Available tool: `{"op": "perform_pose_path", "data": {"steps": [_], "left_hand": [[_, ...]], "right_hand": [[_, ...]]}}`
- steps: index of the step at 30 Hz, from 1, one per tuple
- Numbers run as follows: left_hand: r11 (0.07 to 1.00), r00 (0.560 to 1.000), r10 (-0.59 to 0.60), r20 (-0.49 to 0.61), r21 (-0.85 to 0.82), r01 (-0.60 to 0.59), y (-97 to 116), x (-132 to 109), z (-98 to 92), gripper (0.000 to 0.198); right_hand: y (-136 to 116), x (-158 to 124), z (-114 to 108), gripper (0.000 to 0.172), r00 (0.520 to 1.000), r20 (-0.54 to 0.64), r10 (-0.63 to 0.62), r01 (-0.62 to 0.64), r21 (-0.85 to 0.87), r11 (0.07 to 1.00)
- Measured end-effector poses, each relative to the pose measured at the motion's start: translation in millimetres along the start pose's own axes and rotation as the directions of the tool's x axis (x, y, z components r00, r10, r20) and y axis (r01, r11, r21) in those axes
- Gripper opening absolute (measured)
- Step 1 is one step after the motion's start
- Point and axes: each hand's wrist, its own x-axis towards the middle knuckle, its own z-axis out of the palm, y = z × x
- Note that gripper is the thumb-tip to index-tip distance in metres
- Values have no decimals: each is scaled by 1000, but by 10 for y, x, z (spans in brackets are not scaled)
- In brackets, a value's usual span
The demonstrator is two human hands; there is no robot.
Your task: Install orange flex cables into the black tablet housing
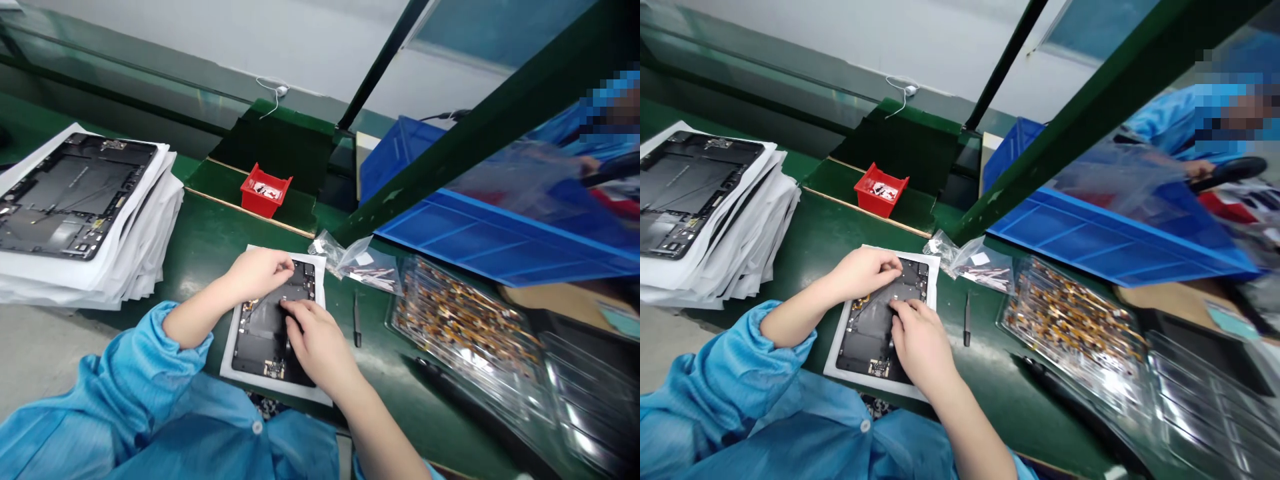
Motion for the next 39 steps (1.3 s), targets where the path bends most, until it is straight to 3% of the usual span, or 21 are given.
{"op": "perform_pose_path", "data": {"steps": [4, 10, 14, 18, 22, 25, 27, 29, 31, 35, 39], "left_hand": [[996, 994, 15, 110, 87, -24, -24, -9, 22, 17], [994, 996, -61, 65, 99, 55, -30, -4, -27, 21], [996, 997, -73, 33, 55, 71, -33, 9, -28, 17], [997, 996, -80, -35, 5, 80, -16, 19, -21, 16], [998, 997, -56, -57, -28, 54, 13, 15, -23, 17], [998, 998, -32, -60, -52, 29, 43, -6, -35, 16], [997, 998, -18, -66, -72, 13, 70, -21, -45, 16], [996, 998, -9, -68, -87, 3, 102, -32, -49, 16], [994, 998, 6, -55, -113, -12, 134, -44, -42, 16], [966, 998, 40, 41, -256, -28, 186, -174, 6, 18], [942, 979, -29, 202, -322, 94, 249, -613, 44, 22]], "right_hand": [[-114, -160, -43, 28, 1000, -15, -8, 10, 114, 993], [-267, -401, -3, 25, 996, -57, 67, -41, 371, 928], [-319, -478, 116, 19, 971, -135, 195, -65, 642, 764], [-404, -489, 166, 11, 910, -318, 267, 93, 783, 615], [-474, -567, 137, 33, 872, -397, 287, 138, 762, 633], [-480, -699, 92, 49, 893, -414, 178, 170, 675, 718], [-471, -796, 60, 43, 904, -427, 0, 259, 547, 796], [-462, -881, 42, 34, 885, -433, -168, 362, 415, 835], [-456, -949, 53, 30, 859, -447, -250, 414, 320, 852], [-446, -1045, 145, 23, 832, -489, -263, 389, 177, 904], [-440, -1100, 226, 20, 845, -497, -197, 301, 139, 943]]}}
